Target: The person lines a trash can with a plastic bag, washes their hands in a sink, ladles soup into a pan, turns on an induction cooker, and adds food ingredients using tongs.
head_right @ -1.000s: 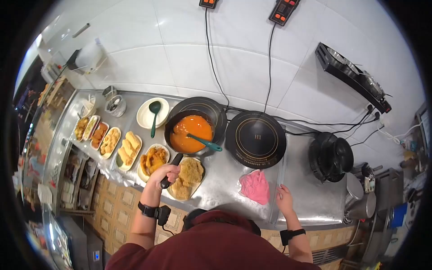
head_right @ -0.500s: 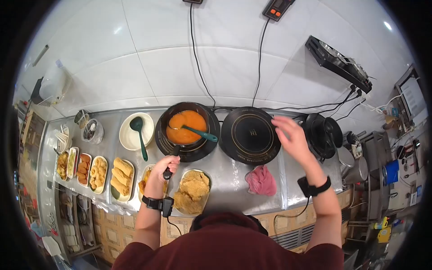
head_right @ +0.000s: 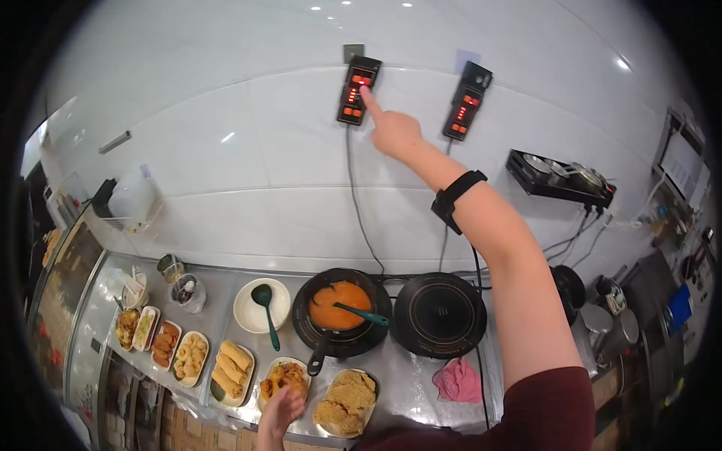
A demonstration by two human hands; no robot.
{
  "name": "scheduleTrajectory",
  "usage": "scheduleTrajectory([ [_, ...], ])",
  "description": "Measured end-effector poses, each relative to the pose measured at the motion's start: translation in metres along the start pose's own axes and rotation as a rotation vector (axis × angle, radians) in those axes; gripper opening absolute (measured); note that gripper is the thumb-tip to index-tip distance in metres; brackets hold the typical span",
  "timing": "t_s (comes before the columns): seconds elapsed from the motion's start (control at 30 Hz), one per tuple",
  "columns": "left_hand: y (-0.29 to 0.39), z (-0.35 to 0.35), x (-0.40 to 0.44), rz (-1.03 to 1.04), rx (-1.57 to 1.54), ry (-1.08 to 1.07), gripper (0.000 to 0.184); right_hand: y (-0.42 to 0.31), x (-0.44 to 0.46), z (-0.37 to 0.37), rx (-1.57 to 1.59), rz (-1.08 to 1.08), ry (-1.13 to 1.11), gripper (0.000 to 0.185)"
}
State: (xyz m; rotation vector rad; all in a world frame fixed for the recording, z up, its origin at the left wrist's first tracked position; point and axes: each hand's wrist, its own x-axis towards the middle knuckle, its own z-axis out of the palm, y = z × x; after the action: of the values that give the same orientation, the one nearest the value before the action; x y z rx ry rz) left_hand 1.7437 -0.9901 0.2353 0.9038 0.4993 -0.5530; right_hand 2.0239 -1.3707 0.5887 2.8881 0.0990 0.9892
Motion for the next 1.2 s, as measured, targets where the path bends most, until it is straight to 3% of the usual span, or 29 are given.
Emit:
scheduleTrajectory([
  [0.17,-0.009,-0.018,-0.067,0.120,-0.048,0.179,0.029,0.002,0.031,0.007,-0.090,0.122,-0.034,0.085],
  [0.2,-0.013,-0.033,-0.070,0.152,-0.061,0.124,0.044,0.003,0.033,0.010,-0.061,0.118,-0.017,0.085],
  [0.3,-0.026,-0.042,-0.078,0.220,-0.116,0.260,0.032,0.002,0.026,0.014,0.052,0.117,-0.010,0.084],
  [0.43,-0.044,-0.023,-0.098,0.312,-0.121,0.243,0.031,0.001,-0.001,0.014,0.324,0.063,-0.112,0.083],
  [0.5,-0.060,-0.014,-0.114,0.329,-0.098,0.238,0.031,0.013,-0.033,0.056,0.523,-0.255,-0.053,0.072],
  [0.53,-0.073,-0.015,-0.120,0.343,-0.092,0.260,0.034,-0.002,-0.073,0.038,0.613,-0.332,-0.131,0.059],
  [0.57,-0.090,-0.022,-0.122,0.358,-0.024,0.275,0.036,-0.004,-0.113,0.039,0.558,-0.427,-0.251,0.055],
  [0.6,-0.104,-0.022,-0.131,0.369,0.004,0.321,0.035,-0.021,-0.167,0.012,0.757,-0.394,-0.469,0.042],
  [0.63,-0.122,-0.029,-0.134,0.357,0.056,0.386,0.036,-0.014,-0.211,0.027,0.740,-0.578,-0.555,0.026],
  [0.67,-0.142,-0.036,-0.140,0.345,0.082,0.476,0.035,-0.028,-0.268,-0.012,0.875,-0.517,-0.726,0.014],
  [0.7,-0.162,-0.040,-0.148,0.318,0.118,0.558,0.035,-0.021,-0.308,-0.001,0.930,-0.692,-0.815,0.020],
  [0.73,-0.183,-0.047,-0.156,0.310,0.090,0.588,0.036,-0.013,-0.352,0.009,0.962,-0.645,-1.037,0.028],
  [0.77,-0.204,-0.053,-0.165,0.296,0.070,0.613,0.036,-0.004,-0.393,0.032,0.929,-0.645,-1.110,0.034],
  [0.83,-0.239,-0.043,-0.195,0.260,0.030,0.658,0.037,0.012,-0.465,0.081,0.688,-0.652,-1.063,0.040],
  [0.9,-0.258,-0.024,-0.231,0.231,0.004,0.702,0.036,0.022,-0.525,0.122,0.456,-0.461,-0.912,0.050],
  [1.07,-0.323,-0.006,-0.305,0.291,-0.116,0.866,0.035,0.028,-0.608,0.200,0.394,-0.334,-0.740,0.057],
  [1.2,-0.378,-0.008,-0.342,0.287,-0.284,0.945,0.033,0.032,-0.614,0.228,0.356,-0.327,-0.777,0.056],
])
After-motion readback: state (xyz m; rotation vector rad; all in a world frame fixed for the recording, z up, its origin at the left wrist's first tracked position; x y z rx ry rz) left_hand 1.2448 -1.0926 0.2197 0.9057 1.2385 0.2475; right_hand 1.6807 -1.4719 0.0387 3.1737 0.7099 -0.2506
